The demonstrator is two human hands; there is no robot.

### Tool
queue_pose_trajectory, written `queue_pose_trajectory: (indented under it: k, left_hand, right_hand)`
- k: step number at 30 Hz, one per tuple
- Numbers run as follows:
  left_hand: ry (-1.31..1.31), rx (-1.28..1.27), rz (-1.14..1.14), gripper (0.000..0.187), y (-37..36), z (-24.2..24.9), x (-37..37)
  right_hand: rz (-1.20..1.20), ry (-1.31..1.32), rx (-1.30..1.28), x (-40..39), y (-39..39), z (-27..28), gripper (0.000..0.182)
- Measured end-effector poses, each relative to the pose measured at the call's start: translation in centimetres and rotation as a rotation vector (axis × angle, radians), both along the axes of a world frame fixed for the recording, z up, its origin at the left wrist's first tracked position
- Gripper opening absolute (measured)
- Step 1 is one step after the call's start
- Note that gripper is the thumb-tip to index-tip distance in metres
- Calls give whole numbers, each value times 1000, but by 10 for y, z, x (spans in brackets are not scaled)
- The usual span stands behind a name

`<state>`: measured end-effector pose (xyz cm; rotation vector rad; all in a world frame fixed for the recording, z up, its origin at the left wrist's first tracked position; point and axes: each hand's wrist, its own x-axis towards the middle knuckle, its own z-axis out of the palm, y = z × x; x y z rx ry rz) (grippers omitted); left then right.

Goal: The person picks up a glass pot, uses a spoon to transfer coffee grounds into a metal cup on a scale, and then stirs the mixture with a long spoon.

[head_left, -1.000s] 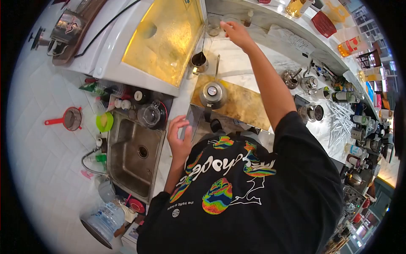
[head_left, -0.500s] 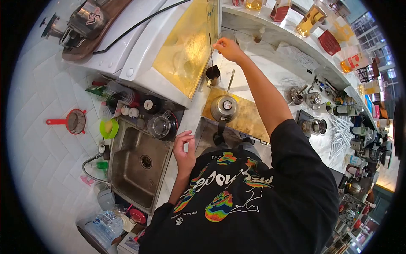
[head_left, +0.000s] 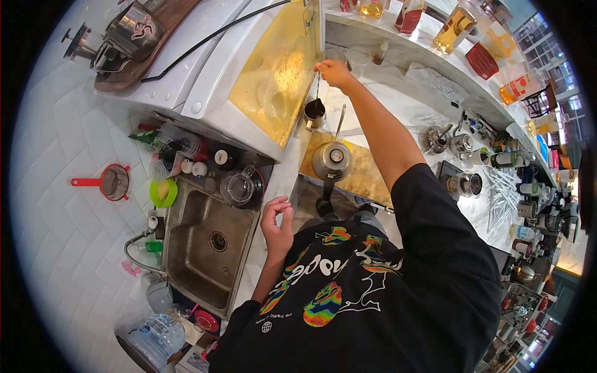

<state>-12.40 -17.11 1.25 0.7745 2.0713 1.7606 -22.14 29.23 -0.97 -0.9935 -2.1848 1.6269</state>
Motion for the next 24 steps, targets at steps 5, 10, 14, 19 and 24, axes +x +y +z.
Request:
queue_pose_trajectory:
  k: [5, 10, 14, 19, 24]
  left_hand:
    - [-12, 25, 45, 10, -1, 0, -5]
    - [-24, 59, 45, 10, 11, -3, -10]
    - [-23, 89, -8, 9, 26, -3, -11]
    - [12, 58, -119, 7, 35, -9, -13]
    - [-2, 73, -133, 8, 45, -11, -8]
  right_hand:
    - [130, 54, 260, 31, -20, 27, 36]
    - [167, 83, 290, 86, -50, 32, 34]
    - [66, 159, 349, 125, -86, 65, 30]
    - [-77, 287, 325, 157, -108, 71, 27]
    - [-427, 542, 163, 195, -124, 65, 29]
